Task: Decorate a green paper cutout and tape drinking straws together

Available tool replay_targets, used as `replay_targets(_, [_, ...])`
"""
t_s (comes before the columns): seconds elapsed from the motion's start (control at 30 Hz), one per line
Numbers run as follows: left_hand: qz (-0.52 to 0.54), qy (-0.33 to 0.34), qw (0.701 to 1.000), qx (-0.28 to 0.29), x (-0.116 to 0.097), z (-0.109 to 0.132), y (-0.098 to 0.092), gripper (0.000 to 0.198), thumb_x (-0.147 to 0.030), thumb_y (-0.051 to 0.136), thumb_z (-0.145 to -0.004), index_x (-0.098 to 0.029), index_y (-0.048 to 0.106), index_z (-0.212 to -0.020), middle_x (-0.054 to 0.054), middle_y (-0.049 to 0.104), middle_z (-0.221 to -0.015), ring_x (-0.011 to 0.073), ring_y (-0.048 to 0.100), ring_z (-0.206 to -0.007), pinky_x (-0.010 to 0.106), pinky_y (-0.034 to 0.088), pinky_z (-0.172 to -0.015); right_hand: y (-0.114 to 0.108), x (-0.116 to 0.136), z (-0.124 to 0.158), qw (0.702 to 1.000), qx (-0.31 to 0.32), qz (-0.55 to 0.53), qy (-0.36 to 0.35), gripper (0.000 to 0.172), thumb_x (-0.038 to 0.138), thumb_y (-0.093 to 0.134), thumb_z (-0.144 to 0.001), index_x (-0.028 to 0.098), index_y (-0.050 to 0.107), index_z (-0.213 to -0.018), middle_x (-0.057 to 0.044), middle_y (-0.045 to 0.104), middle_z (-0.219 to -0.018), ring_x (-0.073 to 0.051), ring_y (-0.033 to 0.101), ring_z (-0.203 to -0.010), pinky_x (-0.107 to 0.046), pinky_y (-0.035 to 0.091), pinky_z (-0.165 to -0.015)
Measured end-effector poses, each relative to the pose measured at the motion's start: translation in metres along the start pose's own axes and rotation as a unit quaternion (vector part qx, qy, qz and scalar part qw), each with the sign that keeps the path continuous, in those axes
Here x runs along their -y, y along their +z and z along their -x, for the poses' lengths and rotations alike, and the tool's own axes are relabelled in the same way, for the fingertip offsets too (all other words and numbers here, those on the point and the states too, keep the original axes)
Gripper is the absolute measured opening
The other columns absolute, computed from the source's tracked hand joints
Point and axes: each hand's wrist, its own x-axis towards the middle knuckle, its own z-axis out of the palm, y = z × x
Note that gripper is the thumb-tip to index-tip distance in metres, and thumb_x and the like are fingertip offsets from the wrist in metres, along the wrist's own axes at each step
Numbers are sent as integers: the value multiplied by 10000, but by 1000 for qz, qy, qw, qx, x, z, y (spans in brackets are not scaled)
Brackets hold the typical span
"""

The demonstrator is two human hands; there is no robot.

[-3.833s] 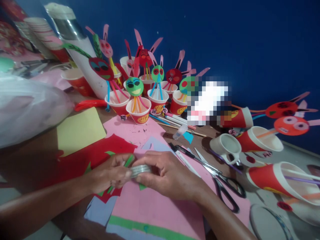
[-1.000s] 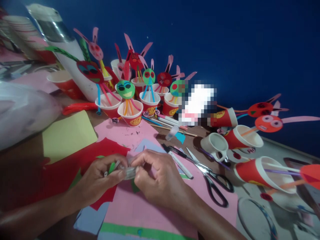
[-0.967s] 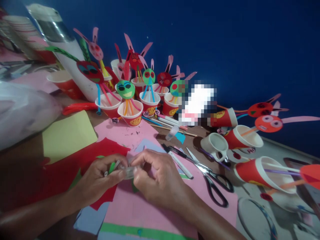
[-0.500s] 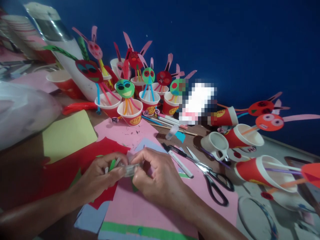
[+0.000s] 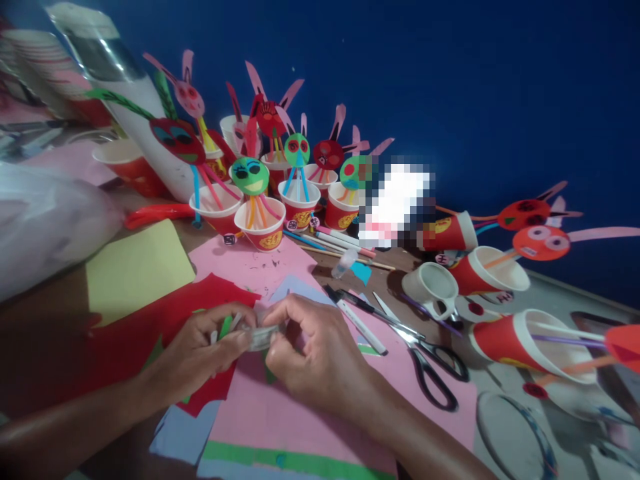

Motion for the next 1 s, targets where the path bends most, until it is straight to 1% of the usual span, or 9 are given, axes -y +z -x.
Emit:
replay_targets(0.17, [59, -12, 998, 16, 3, -1, -1, 253, -434, 612, -787, -192, 546, -807, -104, 373, -443, 52, 269, -378, 178, 184, -371, -2, 2, -2, 1000, 14, -6, 23, 186, 110, 512, -728, 202, 621, -847, -23, 692, -895, -182, 635, -835, -284, 497, -737])
replay_targets(0.23, [103, -24, 994, 29, 5, -2, -1, 310, -489, 617, -786, -192, 533, -812, -107, 353, -453, 46, 235, -385, 169, 175, -367, -2, 3, -3, 999, 20, 6, 32, 209, 115, 536, -717, 211, 623, -881, -15, 691, -914, -164, 623, -790, -269, 497, -705])
replay_targets(0.37, [154, -34, 986, 58, 10, -2, -3, 351, -521, 626, -786, -188, 518, -814, -119, 300, -452, 34, 173, -387, 160, 148, -365, -3, 3, -3, 999, 27, 23, 38, 203, 118, 550, -722, 215, 622, -885, 2, 683, -838, -133, 590, -689, -248, 489, -655])
replay_targets(0.53, [165, -33, 983, 68, 13, -3, -3, 335, -501, 628, -799, -186, 517, -815, -118, 300, -458, 31, 165, -392, 160, 144, -365, -3, 1, -3, 999, 29, 20, 32, 218, 96, 550, -713, 209, 632, -880, -2, 693, -840, -138, 607, -705, -242, 487, -655])
replay_targets(0.67, [163, -35, 983, 71, 12, -4, -3, 330, -491, 638, -795, -184, 517, -809, -120, 305, -457, 29, 167, -394, 162, 144, -366, -4, 0, -3, 999, 27, 22, 25, 212, 83, 536, -715, 209, 638, -853, 1, 700, -856, -153, 625, -760, -245, 483, -673])
replay_targets(0.73, [157, -39, 984, 72, 13, -4, -3, 331, -494, 635, -796, -186, 514, -808, -121, 308, -457, 29, 167, -391, 166, 139, -364, -5, -1, -3, 999, 23, 25, 24, 214, 78, 515, -727, 209, 643, -837, 5, 696, -829, -149, 620, -745, -239, 474, -655])
replay_targets(0.83, [151, -48, 985, 72, 15, -3, -4, 332, -503, 618, -806, -189, 511, -811, -118, 314, -461, 29, 172, -384, 173, 139, -362, -8, 0, -4, 998, 38, 17, 40, 217, 89, 495, -751, 210, 652, -839, 13, 682, -781, -135, 604, -693, -228, 466, -623])
replay_targets(0.93, [156, -54, 984, 73, 17, -3, -5, 340, -517, 607, -809, -192, 507, -813, -117, 313, -464, 30, 172, -379, 177, 142, -359, -9, 3, -4, 996, 55, 4, 64, 221, 113, 523, -746, 219, 662, -881, 19, 671, -754, -128, 594, -658, -216, 465, -591])
replay_targets(1.0, [163, -56, 982, 76, 17, -4, -5, 358, -531, 617, -793, -193, 501, -804, -119, 309, -463, 27, 162, -374, 174, 138, -354, -8, 4, -4, 997, 48, 19, 61, 215, 124, 558, -725, 217, 665, -886, 19, 667, -735, -128, 588, -640, -214, 465, -575])
